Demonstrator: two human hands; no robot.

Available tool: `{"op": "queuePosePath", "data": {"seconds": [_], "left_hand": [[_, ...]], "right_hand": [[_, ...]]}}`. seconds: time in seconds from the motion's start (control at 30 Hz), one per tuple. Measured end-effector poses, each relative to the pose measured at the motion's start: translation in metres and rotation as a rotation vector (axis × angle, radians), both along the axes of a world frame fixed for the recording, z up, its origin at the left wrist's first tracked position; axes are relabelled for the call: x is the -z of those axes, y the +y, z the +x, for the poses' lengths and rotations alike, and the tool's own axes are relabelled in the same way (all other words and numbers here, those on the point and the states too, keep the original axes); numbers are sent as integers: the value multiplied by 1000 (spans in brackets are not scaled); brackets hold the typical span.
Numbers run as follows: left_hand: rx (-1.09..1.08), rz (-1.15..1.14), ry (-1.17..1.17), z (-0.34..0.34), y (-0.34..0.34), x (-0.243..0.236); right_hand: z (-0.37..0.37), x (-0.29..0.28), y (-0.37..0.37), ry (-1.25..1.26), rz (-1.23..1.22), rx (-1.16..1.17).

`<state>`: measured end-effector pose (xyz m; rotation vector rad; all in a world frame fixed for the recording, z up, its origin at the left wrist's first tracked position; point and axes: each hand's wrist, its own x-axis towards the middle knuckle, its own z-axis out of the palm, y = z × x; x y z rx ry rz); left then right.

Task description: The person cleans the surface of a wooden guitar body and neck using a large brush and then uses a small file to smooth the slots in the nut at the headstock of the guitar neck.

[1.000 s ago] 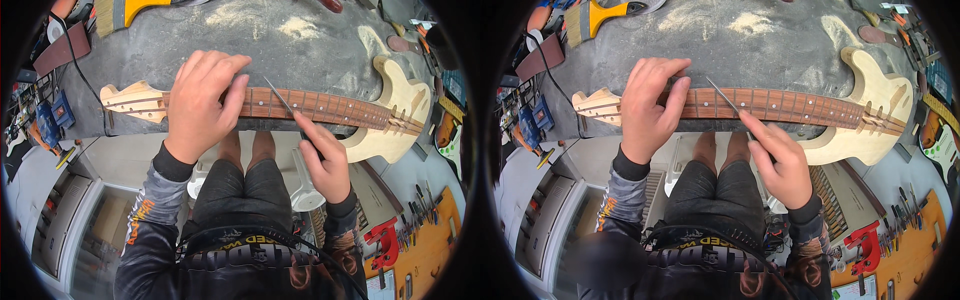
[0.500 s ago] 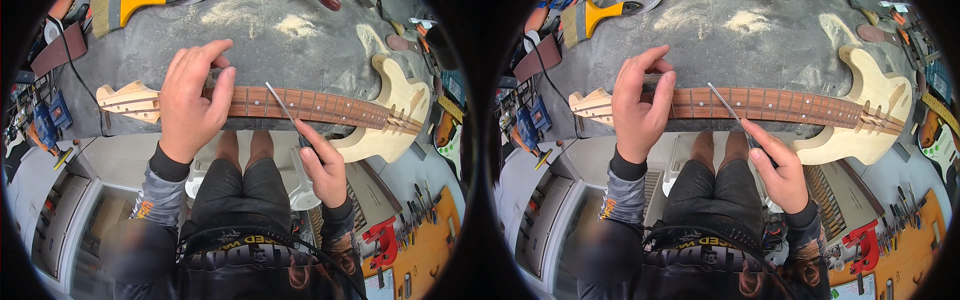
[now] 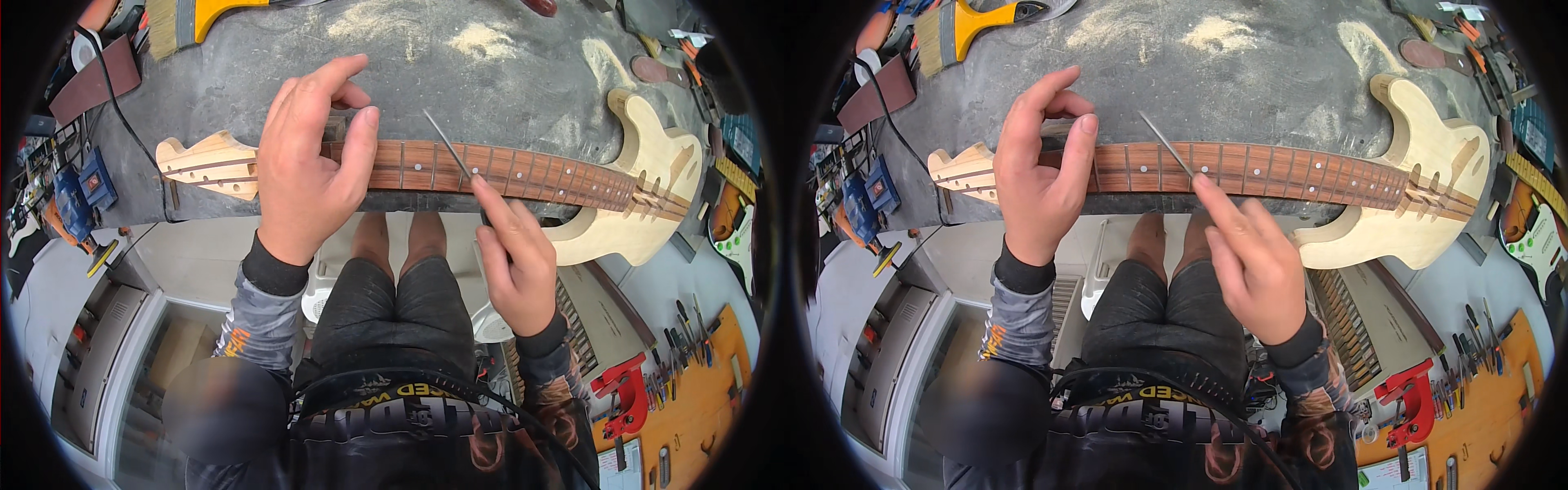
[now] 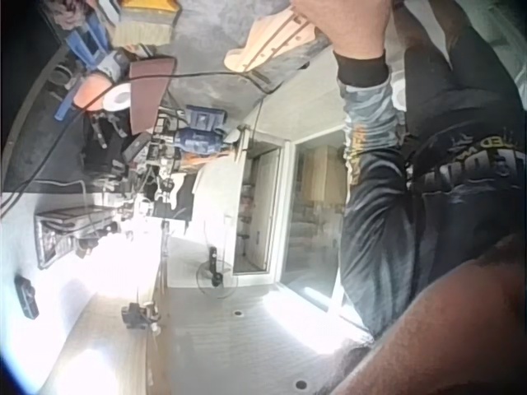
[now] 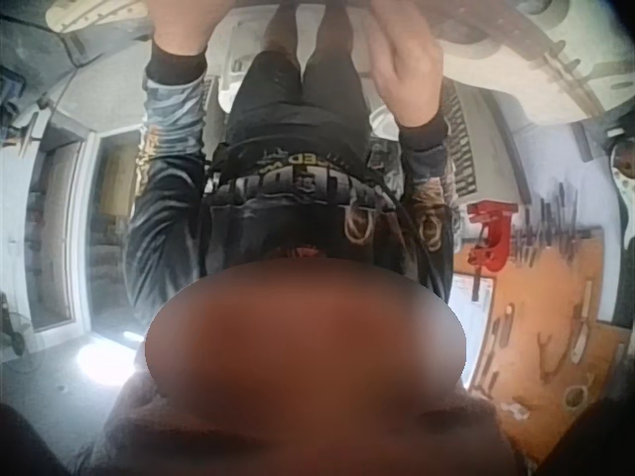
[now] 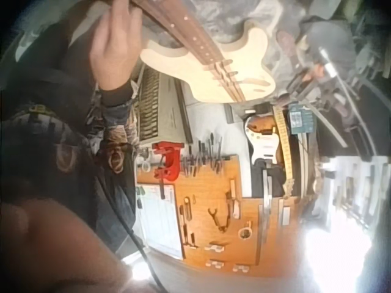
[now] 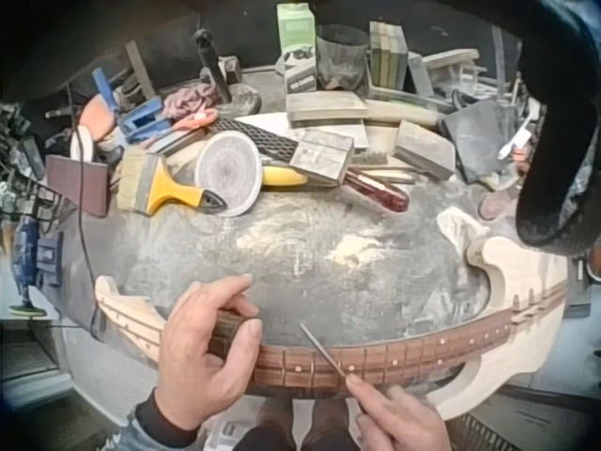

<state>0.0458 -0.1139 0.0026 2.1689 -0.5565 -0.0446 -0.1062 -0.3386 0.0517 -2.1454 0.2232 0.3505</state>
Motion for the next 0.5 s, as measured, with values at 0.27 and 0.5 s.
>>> {"op": "queuePosePath", "data": {"seconds": [0.27,0.5], "left_hand": [[10,22,-16,-1,-1,1],[28,23,-39,0,-1,1]], "right_hand": [[-24,11,-2,120,323,194],[25,8,4,-230,-354,-246]]}}
